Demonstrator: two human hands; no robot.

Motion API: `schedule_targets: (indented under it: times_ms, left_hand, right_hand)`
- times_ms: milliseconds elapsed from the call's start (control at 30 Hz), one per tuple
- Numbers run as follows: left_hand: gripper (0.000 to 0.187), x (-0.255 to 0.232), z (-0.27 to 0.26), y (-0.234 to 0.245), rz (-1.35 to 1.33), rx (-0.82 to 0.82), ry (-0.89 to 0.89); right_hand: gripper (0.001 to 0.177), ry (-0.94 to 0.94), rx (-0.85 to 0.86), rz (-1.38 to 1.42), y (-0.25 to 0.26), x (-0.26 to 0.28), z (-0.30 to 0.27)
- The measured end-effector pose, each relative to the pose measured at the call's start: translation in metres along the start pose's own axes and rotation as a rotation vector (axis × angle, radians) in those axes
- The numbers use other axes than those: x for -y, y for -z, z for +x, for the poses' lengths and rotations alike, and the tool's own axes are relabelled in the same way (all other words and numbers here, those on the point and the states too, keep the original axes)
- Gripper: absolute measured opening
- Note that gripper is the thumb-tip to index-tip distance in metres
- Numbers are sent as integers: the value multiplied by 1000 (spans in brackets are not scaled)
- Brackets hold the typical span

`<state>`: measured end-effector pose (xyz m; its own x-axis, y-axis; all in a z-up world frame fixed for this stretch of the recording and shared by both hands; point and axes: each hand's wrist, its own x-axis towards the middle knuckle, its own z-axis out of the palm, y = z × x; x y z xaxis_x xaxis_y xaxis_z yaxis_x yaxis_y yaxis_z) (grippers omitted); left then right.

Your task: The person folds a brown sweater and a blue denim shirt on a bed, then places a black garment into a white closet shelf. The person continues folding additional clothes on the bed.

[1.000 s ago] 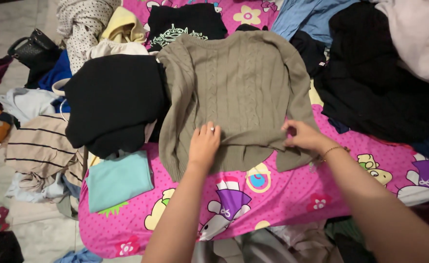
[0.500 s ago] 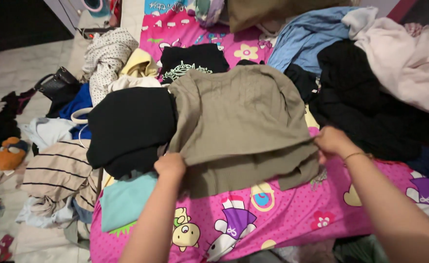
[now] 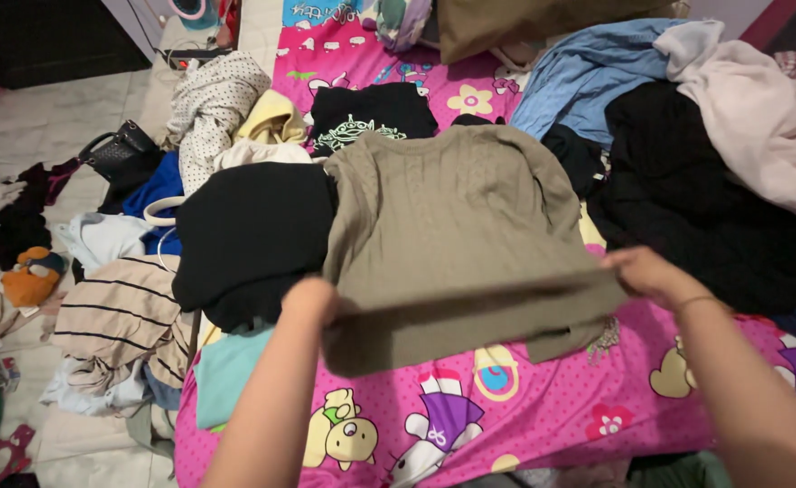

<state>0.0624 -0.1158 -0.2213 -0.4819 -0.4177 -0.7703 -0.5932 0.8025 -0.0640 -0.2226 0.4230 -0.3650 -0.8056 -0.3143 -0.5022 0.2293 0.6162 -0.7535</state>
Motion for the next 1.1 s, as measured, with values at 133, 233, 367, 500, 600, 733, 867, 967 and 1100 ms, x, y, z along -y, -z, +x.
schedule_targets:
  times_ms: [133,233,367,500,600,733,867,967,1100]
  left_hand:
    - [62,9,-1,-21,222,277,-140]
    - [69,11,6,1,251,235,-206]
    - [80,-22,36,50,189,-50,-316]
    - [92,-75,83,80,49,-193,-430]
    - [102,-99,112,96,-76,-474,-315]
    - [127,-100,122,74,38,-836,-137]
    - [137,-95,143,72,-236,-792,-101]
    - [129,-90,187,69,-218,-734,-61]
    - [32,-96,265,54,305,-877,11]
  right_hand:
    - [35,-82,349,-173,23,-29,12]
    - [32,31,195,-303,28,-13,44]
    - [39,310,-48,-452,9,36,101]
    - [66,522,-214,-722,-40,102,120]
    - [81,436,-282,-882,-77,144,99]
    - [91,550,-557,-930,-110,174,68]
    - [120,727,-603,-542,-115,187,74]
    - [113,395,-535,-456,-104,208,88]
    - [84,96,-452,-719,-75,242,75]
